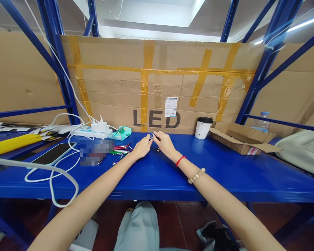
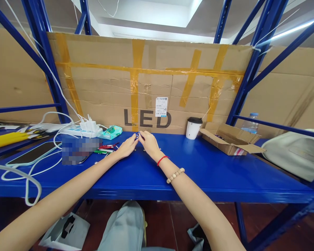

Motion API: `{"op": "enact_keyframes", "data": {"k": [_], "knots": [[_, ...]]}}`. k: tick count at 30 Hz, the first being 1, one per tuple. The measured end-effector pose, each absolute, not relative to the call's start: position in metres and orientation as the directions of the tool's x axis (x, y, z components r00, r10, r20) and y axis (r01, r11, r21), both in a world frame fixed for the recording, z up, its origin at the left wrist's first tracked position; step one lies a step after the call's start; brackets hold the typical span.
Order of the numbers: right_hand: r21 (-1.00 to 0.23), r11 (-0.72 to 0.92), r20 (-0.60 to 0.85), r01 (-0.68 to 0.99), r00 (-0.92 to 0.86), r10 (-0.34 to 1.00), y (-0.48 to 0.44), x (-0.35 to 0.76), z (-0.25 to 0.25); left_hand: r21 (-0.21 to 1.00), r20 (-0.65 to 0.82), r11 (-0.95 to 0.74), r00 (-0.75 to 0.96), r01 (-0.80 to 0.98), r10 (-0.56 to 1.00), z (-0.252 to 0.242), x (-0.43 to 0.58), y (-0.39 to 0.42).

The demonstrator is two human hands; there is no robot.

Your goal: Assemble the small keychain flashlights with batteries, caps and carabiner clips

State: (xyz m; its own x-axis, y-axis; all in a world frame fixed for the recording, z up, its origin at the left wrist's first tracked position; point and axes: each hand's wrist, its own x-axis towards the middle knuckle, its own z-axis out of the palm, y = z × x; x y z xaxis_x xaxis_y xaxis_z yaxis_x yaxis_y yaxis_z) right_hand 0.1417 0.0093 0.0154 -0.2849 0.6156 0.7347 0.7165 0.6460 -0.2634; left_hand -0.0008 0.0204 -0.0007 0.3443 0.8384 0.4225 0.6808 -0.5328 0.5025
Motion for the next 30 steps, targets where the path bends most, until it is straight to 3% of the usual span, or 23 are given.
{"op": "enact_keyframes", "data": {"k": [11,30], "knots": [[-0.219,0.642,0.715,0.735,-0.327,0.618,0.010,0.138,0.012,0.548,0.475,-0.546,0.301,0.634,0.827,-0.006,-0.002,0.031],[-0.244,0.642,0.757,0.727,-0.271,0.595,0.007,0.138,0.014,0.553,0.503,-0.584,0.321,0.594,0.802,-0.004,0.000,0.028]]}}
